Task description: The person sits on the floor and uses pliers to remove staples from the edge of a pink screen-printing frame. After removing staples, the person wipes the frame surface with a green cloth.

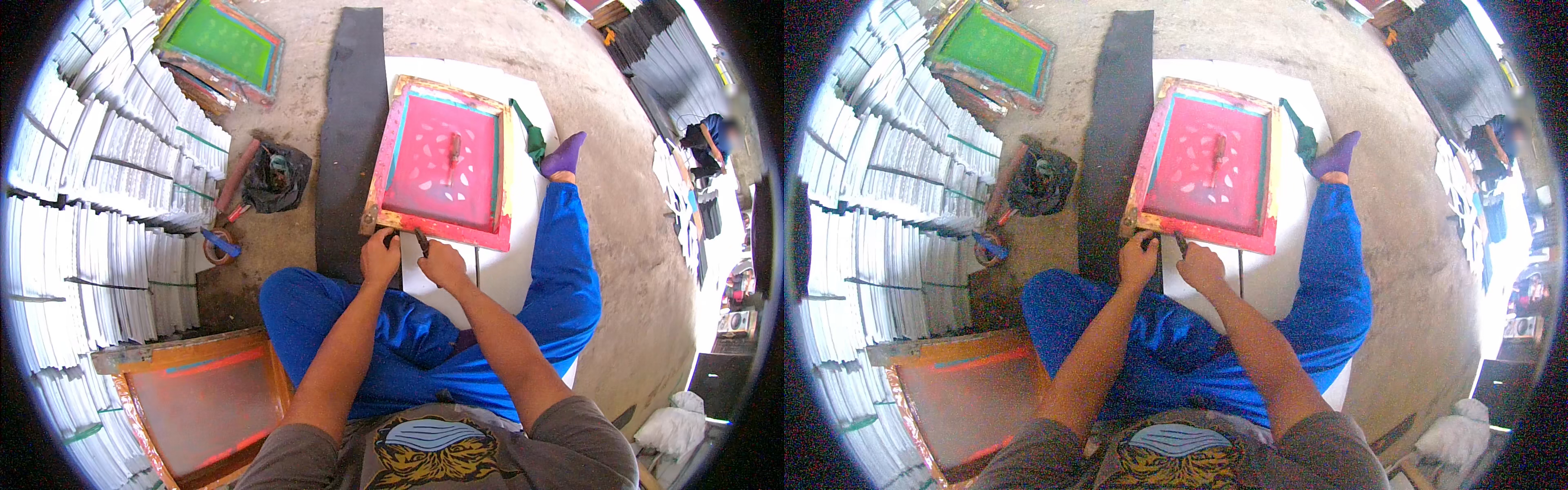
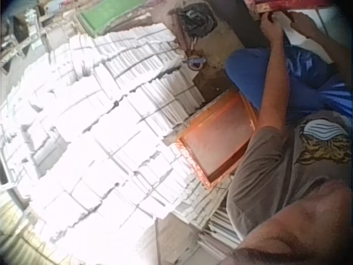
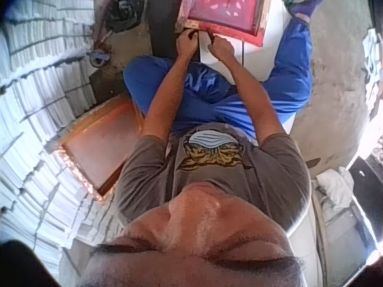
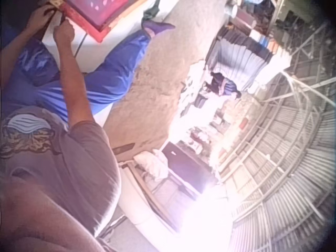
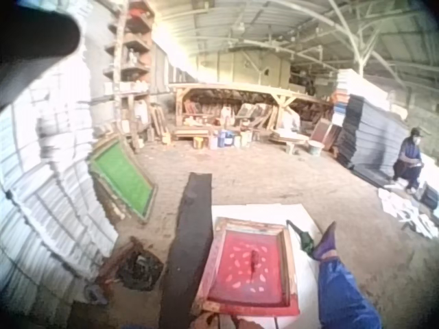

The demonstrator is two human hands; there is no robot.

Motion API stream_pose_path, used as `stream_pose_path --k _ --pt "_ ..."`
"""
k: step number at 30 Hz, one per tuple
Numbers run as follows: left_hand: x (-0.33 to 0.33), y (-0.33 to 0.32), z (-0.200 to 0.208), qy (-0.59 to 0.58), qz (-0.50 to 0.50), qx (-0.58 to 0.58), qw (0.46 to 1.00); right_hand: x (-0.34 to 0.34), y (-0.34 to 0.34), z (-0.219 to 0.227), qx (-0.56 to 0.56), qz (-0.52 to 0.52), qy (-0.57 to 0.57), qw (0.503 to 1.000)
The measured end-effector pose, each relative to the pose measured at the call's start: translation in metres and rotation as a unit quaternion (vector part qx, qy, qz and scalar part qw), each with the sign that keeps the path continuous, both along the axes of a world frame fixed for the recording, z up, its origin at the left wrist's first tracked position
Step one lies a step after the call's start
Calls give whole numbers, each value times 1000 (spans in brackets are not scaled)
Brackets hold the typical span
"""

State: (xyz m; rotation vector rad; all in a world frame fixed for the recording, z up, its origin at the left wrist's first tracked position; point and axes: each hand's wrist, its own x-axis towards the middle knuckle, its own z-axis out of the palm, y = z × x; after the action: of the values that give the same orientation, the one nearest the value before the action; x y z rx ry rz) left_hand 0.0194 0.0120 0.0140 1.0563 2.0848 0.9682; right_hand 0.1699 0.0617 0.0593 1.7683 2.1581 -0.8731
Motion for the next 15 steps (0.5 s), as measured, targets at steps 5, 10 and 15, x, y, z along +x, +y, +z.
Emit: stream_pose_path --k 5,10,15 --pt "0 -1 -3 4 -2 10 1000 2 -20 -26 51 -52 65 995" --pt "-1 2 -19 11 -2 51 999 5 -33 -22 65 -43 90 993" --pt "-26 -3 -7 -260 -17 -77 962 -5 -37 -6 29 96 96 990"
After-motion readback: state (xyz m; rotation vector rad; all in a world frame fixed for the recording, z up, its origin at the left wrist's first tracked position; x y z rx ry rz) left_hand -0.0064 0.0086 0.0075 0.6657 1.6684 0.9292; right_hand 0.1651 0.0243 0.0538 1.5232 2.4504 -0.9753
